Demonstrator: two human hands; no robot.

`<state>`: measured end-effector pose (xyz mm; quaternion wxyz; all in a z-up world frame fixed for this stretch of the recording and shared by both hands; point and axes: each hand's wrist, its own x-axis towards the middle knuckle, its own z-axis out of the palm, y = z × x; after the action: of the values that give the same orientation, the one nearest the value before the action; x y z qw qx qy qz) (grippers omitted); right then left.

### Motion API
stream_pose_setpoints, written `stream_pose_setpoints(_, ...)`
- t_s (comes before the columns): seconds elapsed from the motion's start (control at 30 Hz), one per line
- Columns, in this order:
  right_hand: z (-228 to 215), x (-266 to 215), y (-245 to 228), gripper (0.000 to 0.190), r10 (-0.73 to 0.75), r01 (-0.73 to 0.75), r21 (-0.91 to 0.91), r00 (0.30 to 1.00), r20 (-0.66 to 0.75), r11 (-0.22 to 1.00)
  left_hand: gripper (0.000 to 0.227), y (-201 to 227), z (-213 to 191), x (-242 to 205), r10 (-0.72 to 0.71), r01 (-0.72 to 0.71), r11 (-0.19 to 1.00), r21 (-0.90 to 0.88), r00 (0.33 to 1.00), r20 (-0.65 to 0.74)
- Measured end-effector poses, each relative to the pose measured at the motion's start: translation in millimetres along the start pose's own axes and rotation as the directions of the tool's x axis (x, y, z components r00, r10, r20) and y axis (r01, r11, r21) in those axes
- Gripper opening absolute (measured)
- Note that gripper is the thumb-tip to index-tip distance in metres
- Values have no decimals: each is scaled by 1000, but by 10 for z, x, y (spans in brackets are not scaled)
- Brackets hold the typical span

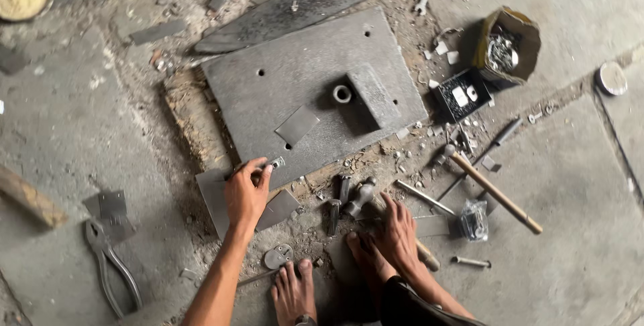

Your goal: The person uses a hammer and a metal punch to create holes in small rectangular metal plates placed on a stone anvil. They repeatedly position the punch, strike it, and adjust the plates to work on different spots.

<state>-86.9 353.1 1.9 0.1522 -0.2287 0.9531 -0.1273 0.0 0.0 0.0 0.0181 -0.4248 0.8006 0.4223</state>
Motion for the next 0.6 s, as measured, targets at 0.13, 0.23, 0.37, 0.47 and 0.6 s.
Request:
stream_pose_setpoints(0.13,-40,-27,340,56,-41,39,15,987,157,999,33,-65,-98,-131,174,-178,984,-12,974,-148)
stream_pose_setpoints(0.23,-231,35,302,39,93,-173,131,879,467,976,39,-92,-136,-184,186,-197,978,-69,973,-140)
stream_pose_setpoints(0.37,-586,22,-212,53,-409,217,611,892,193,761,42,-159,-148,-209,235,-250,967,-48,951,-201)
stream_pose_setpoints(0.47,-648,273,-741,57,-426,237,562,875,232,792,43,-194,-109,-267,199,-213,975,-58,962,-187)
stream_pose_setpoints(0.6,-715,532,-1269,59,-584,498,468,810,51,730,41,-281,-105,-260,205,-224,973,-51,946,-250)
